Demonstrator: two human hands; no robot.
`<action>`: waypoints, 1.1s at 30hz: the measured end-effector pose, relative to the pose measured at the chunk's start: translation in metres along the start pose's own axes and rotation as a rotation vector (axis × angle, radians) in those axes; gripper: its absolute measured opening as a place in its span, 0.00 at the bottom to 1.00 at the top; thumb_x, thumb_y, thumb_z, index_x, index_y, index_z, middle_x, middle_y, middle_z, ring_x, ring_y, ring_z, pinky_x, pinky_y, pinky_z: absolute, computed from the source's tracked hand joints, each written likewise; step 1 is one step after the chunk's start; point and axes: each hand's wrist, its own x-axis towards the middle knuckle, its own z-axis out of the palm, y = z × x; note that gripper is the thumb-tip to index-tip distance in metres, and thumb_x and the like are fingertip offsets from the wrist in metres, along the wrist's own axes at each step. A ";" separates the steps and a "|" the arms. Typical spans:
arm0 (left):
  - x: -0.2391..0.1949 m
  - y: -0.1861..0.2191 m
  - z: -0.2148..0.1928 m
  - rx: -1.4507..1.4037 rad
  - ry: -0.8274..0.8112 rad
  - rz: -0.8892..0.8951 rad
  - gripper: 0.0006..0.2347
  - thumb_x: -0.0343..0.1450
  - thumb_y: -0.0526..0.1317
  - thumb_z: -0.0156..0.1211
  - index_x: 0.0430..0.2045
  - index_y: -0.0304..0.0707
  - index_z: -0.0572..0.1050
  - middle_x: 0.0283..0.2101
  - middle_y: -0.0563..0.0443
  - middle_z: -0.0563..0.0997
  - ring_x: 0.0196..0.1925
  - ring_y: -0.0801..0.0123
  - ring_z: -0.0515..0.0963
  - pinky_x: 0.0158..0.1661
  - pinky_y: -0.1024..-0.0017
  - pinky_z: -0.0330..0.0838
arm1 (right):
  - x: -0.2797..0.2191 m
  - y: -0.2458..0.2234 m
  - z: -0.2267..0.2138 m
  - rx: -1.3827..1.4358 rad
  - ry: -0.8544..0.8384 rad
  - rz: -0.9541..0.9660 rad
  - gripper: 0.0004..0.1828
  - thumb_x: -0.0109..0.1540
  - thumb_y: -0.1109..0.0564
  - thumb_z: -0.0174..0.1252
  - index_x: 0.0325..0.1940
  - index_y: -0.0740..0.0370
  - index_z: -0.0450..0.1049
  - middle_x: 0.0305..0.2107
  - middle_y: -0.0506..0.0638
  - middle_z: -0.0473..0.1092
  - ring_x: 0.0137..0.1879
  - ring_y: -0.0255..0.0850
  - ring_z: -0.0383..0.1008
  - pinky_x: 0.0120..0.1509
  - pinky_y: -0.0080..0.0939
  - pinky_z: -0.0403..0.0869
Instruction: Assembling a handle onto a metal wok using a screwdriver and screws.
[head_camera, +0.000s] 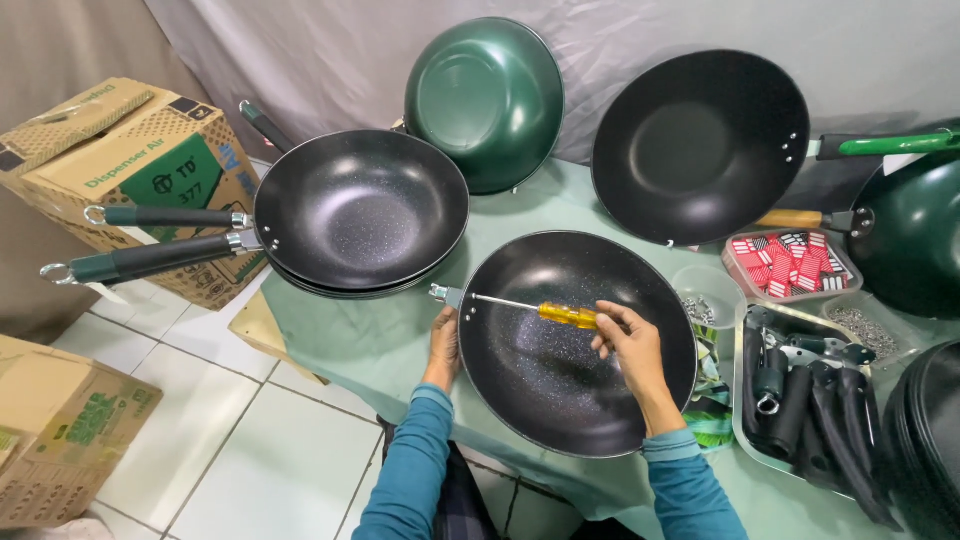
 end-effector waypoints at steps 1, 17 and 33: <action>0.005 -0.004 -0.003 0.003 -0.003 -0.006 0.05 0.63 0.29 0.65 0.26 0.39 0.82 0.27 0.46 0.81 0.28 0.64 0.81 0.32 0.69 0.79 | -0.001 -0.004 0.001 -0.002 0.013 0.014 0.17 0.66 0.62 0.59 0.57 0.74 0.76 0.25 0.67 0.73 0.23 0.44 0.75 0.26 0.39 0.76; 0.007 -0.007 -0.008 0.006 -0.030 -0.006 0.12 0.62 0.27 0.61 0.36 0.37 0.84 0.33 0.40 0.84 0.31 0.60 0.84 0.36 0.66 0.81 | -0.004 -0.010 0.001 -0.027 0.014 0.027 0.16 0.65 0.58 0.62 0.52 0.73 0.78 0.20 0.65 0.73 0.19 0.43 0.73 0.20 0.37 0.71; 0.044 -0.047 -0.042 -0.054 -0.050 -0.021 0.10 0.64 0.29 0.61 0.38 0.33 0.82 0.32 0.37 0.84 0.30 0.58 0.84 0.35 0.66 0.81 | 0.000 0.000 -0.001 -0.001 0.000 0.030 0.16 0.67 0.61 0.59 0.57 0.74 0.76 0.24 0.68 0.74 0.24 0.46 0.77 0.26 0.37 0.76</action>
